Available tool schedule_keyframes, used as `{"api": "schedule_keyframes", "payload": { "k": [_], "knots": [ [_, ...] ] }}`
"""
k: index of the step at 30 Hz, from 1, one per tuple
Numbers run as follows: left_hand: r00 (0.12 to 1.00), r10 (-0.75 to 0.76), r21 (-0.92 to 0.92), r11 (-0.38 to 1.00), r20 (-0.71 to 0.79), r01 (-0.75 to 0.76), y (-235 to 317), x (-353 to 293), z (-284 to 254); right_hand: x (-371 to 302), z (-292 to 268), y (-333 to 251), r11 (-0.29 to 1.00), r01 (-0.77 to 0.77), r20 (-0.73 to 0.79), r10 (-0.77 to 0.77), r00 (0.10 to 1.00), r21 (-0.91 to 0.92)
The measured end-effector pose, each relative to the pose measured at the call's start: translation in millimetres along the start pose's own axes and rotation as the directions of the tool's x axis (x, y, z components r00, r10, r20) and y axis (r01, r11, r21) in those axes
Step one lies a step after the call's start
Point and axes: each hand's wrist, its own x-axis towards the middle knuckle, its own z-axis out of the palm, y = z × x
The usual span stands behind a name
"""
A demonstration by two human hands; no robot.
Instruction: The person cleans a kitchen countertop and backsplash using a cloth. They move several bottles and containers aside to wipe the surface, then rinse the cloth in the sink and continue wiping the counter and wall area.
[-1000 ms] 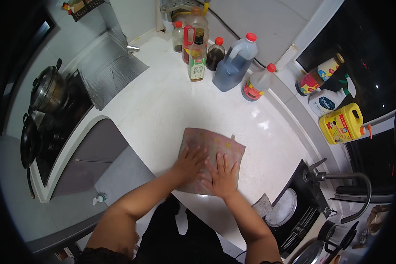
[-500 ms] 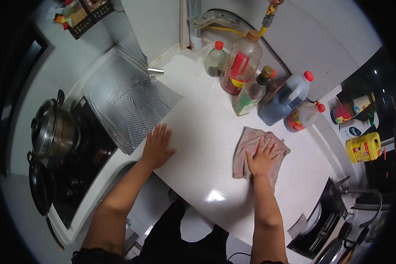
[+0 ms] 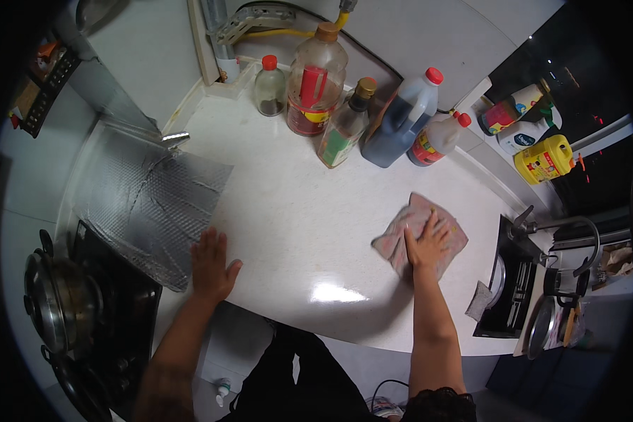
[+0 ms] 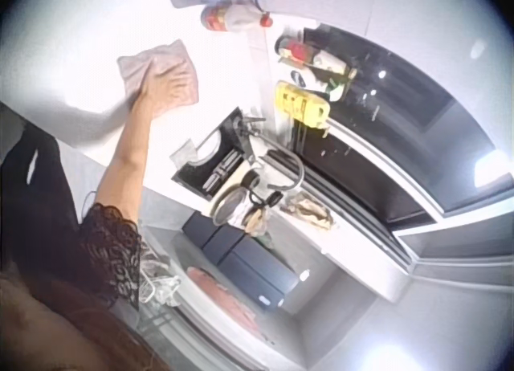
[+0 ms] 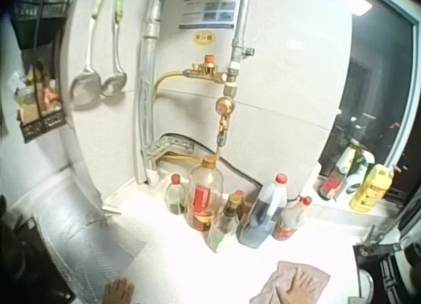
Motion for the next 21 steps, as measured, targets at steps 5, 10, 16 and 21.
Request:
{"api": "schedule_keyframes", "payload": {
  "k": [5, 10, 16, 21],
  "knots": [
    [0.999, 0.027, 0.069, 0.997, -0.027, -0.025, -6.5, -1.4, 7.9, -80.5, 50.8, -125.7, 0.828, 0.550, -0.187, -0.560, 0.807, -0.105],
    [0.991, -0.070, 0.158, 0.986, 0.117, 0.051, -5.2, 2.2, -2.4, -210.4, 38.5, -169.2, 0.640, 0.742, 0.088, -0.766, 0.637, 0.199],
    [1.000, 0.012, 0.109, 0.994, -0.013, -0.011, -9.5, -7.5, -3.2, -138.7, 21.9, 64.7, 0.888, 0.460, -0.028, -0.460, 0.888, 0.018],
    [0.997, 0.055, 0.102, 0.994, -0.057, -0.049, -1.2, 0.3, -2.8, -81.5, -1.5, 57.2, 0.994, -0.053, 0.024, 0.055, 0.998, -0.096]
  ]
}}
